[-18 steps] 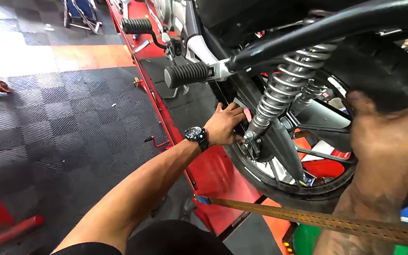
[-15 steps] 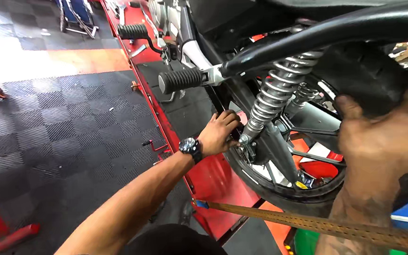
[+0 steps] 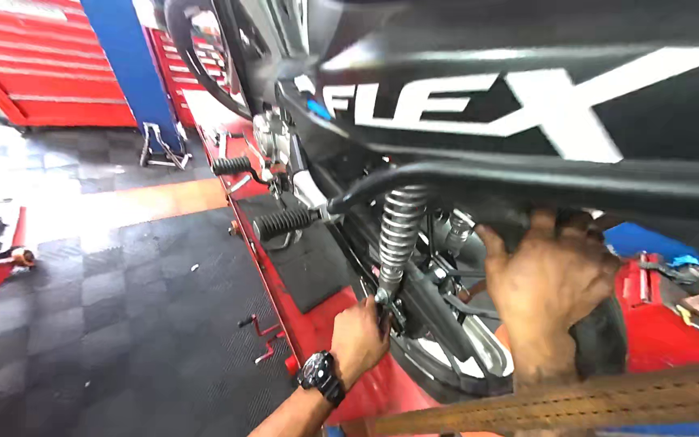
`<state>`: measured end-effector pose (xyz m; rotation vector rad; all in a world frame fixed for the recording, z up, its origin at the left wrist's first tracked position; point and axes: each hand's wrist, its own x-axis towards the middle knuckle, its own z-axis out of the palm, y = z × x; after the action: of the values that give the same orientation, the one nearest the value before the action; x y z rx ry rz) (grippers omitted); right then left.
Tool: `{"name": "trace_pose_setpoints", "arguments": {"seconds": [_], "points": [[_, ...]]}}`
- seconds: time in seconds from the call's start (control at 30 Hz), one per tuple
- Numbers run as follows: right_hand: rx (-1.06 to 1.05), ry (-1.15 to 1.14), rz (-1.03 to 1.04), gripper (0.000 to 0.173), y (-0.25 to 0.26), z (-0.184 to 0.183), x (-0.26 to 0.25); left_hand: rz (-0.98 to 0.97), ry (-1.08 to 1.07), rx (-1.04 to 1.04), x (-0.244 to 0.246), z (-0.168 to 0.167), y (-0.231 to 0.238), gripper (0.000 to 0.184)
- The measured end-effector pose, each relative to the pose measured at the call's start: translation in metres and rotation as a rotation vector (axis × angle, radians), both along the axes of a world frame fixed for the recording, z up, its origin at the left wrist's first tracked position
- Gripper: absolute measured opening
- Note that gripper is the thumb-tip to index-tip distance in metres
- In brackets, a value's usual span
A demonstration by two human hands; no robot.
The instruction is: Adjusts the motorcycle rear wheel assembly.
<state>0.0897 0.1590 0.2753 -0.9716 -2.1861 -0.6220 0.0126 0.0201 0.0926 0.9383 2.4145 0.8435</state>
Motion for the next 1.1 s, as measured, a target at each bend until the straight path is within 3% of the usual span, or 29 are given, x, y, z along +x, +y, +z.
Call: {"name": "trace_pose_setpoints", "arguments": {"seconds": [0.1,0.33,0.57,0.7,0.83,0.9,1.1], "points": [[0.008,-0.004,-0.006,0.066,-0.003,-0.001,0.002,-0.020,-0.039,-0.077,-0.003,0.012,-0.003,0.051],[-0.040,0.009,0.102,0.070,0.002,-0.011,0.015,0.122,0.078,0.292,0.010,-0.028,0.001,0.039],[-0.051,0.005,0.186,0.069,-0.009,-0.011,0.026,0.045,0.041,0.151,0.006,-0.023,-0.010,0.049],[-0.083,-0.025,0.210,0.070,0.000,-0.006,0.036,-0.072,-0.108,0.048,-0.003,-0.021,-0.010,0.059],[-0.267,-0.006,0.249,0.067,-0.001,0.019,0.035,-0.060,-0.452,0.217,-0.009,-0.032,0.002,0.057],[-0.275,-0.012,0.238,0.067,0.002,0.020,0.032,-0.041,-0.522,0.278,-0.011,-0.032,0.004,0.053],[-0.236,0.038,0.242,0.063,0.013,0.009,0.021,-0.032,-0.202,0.287,-0.009,-0.036,0.003,0.047]]}}
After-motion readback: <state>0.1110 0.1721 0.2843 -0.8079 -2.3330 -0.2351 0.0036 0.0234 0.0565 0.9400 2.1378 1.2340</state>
